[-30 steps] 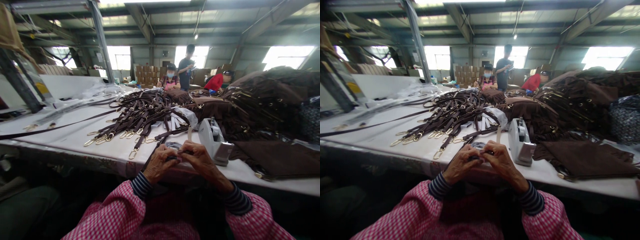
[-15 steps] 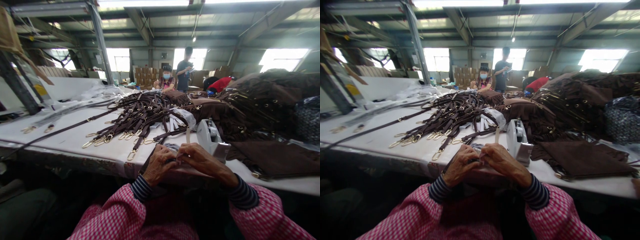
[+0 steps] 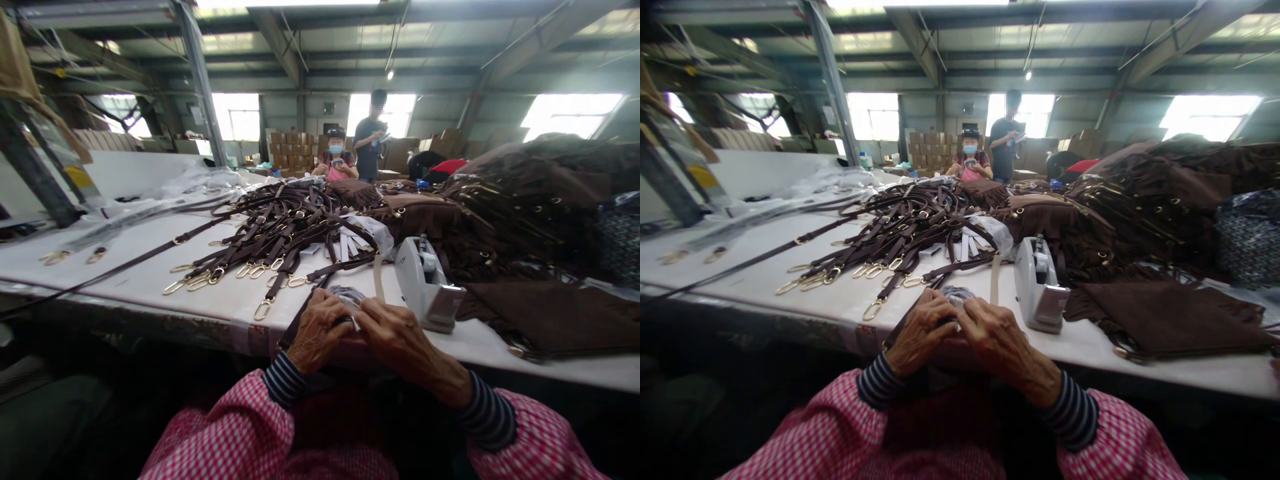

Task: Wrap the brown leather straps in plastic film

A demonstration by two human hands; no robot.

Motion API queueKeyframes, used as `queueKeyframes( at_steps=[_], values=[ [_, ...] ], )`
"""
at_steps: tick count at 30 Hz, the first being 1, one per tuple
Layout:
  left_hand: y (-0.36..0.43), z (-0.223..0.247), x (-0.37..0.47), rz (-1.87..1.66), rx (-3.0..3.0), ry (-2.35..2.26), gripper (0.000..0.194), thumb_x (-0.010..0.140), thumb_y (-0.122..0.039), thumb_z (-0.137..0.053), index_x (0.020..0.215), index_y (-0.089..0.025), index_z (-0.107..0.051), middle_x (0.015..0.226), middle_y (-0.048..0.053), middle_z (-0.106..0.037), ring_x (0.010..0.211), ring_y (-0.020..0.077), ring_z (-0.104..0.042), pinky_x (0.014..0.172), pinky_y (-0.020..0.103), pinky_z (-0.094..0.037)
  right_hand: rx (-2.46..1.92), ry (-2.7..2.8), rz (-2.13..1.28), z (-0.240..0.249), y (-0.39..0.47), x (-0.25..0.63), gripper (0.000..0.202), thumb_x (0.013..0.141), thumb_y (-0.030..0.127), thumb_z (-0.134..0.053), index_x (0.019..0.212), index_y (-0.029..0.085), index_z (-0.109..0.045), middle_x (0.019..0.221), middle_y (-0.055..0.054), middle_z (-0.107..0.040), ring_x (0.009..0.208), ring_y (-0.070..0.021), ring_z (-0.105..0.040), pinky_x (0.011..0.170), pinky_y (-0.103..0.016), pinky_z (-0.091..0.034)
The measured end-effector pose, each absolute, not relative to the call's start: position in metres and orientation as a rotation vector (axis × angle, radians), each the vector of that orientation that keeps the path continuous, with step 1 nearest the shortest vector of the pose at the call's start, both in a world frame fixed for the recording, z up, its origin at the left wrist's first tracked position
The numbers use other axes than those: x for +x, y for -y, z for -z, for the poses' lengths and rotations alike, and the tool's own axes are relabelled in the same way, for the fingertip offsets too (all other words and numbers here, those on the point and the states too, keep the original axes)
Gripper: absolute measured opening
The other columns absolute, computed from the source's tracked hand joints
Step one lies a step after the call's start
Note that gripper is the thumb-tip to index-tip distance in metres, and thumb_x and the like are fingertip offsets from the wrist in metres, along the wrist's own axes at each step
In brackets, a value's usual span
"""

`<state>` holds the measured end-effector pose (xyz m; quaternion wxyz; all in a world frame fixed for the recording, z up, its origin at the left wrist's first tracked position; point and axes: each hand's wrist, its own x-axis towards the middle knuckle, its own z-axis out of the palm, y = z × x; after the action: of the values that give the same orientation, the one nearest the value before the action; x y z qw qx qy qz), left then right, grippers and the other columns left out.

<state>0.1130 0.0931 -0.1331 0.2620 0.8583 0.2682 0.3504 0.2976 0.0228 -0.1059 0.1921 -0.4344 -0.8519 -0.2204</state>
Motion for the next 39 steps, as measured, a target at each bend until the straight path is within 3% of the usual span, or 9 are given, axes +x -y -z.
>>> queueKeyframes(
  at_steps=[7, 13, 17, 24, 28, 36, 39],
  values=[
    [-0.090, 0.129, 0.114, -0.947, 2.302, -0.752, 0.011, 0.092, -0.020, -0.069, 0.083, -0.020, -0.077, 0.085, 0.004, -0.070, 0.099, 0.0269, -0.054, 0.090, 0.040, -0.043, -1.239, 2.272, 0.480, 0.122, -0.018, 0.295, 0.019, 0.090, 0.001, -0.052, 0.088, 0.018, -0.063, 0.086, -0.008, -0.064, 0.076, -0.0221, -0.062, 0.062, -0.031, -0.047],
    [-0.088, 0.129, 0.116, -0.987, 2.277, -0.763, 0.011, 0.093, -0.024, -0.072, 0.084, -0.021, -0.078, 0.086, 0.004, -0.071, 0.100, 0.0269, -0.054, 0.090, 0.038, -0.043, -1.240, 2.192, 0.495, 0.136, 0.000, 0.289, 0.038, 0.091, 0.001, -0.050, 0.126, 0.010, -0.060, 0.102, -0.014, -0.068, 0.092, -0.0276, -0.064, 0.072, -0.037, -0.056],
    [-0.093, 0.127, 0.110, -0.951, 2.330, -0.687, 0.008, 0.093, -0.025, -0.073, 0.093, -0.020, -0.079, 0.094, 0.004, -0.074, 0.101, 0.0264, -0.054, 0.093, 0.038, -0.042, -1.290, 2.178, 0.615, 0.145, 0.008, 0.284, 0.042, 0.094, 0.005, -0.054, 0.136, 0.006, -0.056, 0.114, -0.017, -0.069, 0.098, -0.0306, -0.062, 0.082, -0.044, -0.057],
    [-0.105, 0.122, 0.100, -0.762, 2.425, -0.565, 0.025, 0.090, -0.035, -0.078, 0.110, -0.021, -0.078, 0.106, 0.005, -0.075, 0.107, 0.0268, -0.056, 0.099, 0.038, -0.041, -1.373, 2.099, 0.546, 0.156, 0.012, 0.286, 0.048, 0.094, 0.005, -0.054, 0.142, 0.009, -0.054, 0.122, -0.017, -0.065, 0.104, -0.0320, -0.059, 0.088, -0.048, -0.057],
    [-0.105, 0.122, 0.103, -0.769, 2.482, -0.635, 0.015, 0.092, -0.029, -0.075, 0.105, -0.022, -0.078, 0.102, 0.004, -0.075, 0.105, 0.0263, -0.056, 0.096, 0.037, -0.041, -1.408, 2.085, 0.277, 0.148, 0.014, 0.290, 0.050, 0.094, 0.004, -0.053, 0.142, 0.018, -0.056, 0.122, -0.013, -0.063, 0.106, -0.0285, -0.060, 0.090, -0.043, -0.057],
    [-0.102, 0.110, 0.111, -0.595, 2.617, -0.794, 0.014, 0.092, -0.033, -0.070, 0.090, -0.019, -0.072, 0.093, 0.006, -0.069, 0.099, 0.0280, -0.053, 0.088, 0.038, -0.042, -1.475, 2.065, 0.393, 0.162, 0.011, 0.283, 0.059, 0.087, -0.003, -0.050, 0.145, 0.011, -0.055, 0.130, -0.018, -0.063, 0.109, -0.0333, -0.059, 0.096, -0.055, -0.056],
    [-0.104, 0.111, 0.114, -0.599, 2.634, -0.800, 0.015, 0.092, -0.031, -0.066, 0.087, -0.018, -0.070, 0.091, 0.007, -0.067, 0.097, 0.0281, -0.053, 0.086, 0.038, -0.043, -1.454, 2.044, 0.214, 0.149, 0.016, 0.282, 0.050, 0.091, 0.002, -0.055, 0.139, 0.018, -0.060, 0.127, -0.014, -0.064, 0.110, -0.0299, -0.061, 0.097, -0.048, -0.057]
  ],
)
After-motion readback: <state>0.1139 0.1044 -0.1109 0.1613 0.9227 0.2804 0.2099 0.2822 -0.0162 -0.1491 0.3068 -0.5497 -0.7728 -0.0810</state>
